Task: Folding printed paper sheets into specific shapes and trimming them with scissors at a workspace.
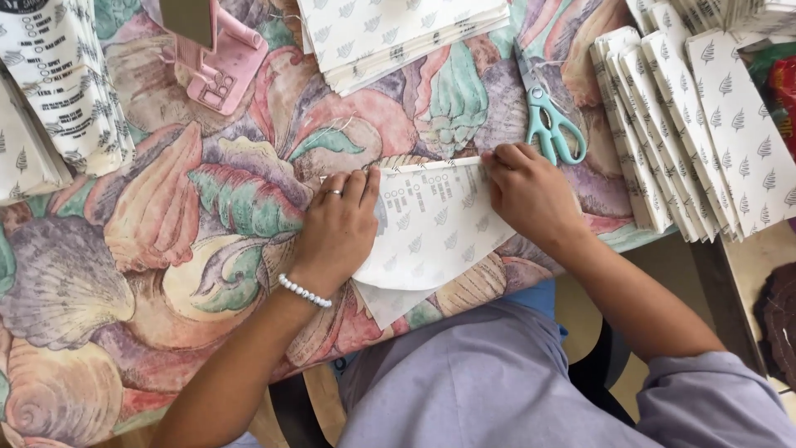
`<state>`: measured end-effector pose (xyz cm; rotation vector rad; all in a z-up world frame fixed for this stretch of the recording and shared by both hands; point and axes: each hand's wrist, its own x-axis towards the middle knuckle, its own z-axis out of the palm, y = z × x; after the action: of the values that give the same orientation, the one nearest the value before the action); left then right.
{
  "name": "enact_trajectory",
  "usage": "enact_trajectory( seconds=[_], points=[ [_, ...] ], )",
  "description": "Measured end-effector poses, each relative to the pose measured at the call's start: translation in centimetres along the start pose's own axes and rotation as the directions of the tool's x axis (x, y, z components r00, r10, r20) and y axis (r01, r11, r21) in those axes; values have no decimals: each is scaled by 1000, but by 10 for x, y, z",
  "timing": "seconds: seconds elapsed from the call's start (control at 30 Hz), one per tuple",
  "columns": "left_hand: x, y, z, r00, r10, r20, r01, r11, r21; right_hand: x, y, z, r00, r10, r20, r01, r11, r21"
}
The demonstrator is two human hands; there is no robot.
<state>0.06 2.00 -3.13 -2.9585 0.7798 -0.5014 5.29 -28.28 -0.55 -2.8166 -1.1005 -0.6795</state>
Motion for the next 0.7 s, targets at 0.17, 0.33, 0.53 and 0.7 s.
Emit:
enact_trajectory(
  seconds=[0.17, 0.33, 0.53, 0.7],
  points=[
    [6, 5, -14, 995, -11, 98, 15, 999, -43, 46, -59, 24, 994, -110, -27, 113, 978, 172],
    [7, 4, -21, 989, -41, 145, 55, 993, -100, 50, -54, 12, 984, -180, -6, 178, 965, 193],
    [7, 3, -23, 989, -10, 147, 18, 998, -53, -6, 6, 10, 998, -65, -1, 65, 988, 142],
    [23, 2, -6, 988, -47, 145, 66, 990, -126, -11, 5, 13, 998, 10, -58, -7, 999, 47]
  ],
)
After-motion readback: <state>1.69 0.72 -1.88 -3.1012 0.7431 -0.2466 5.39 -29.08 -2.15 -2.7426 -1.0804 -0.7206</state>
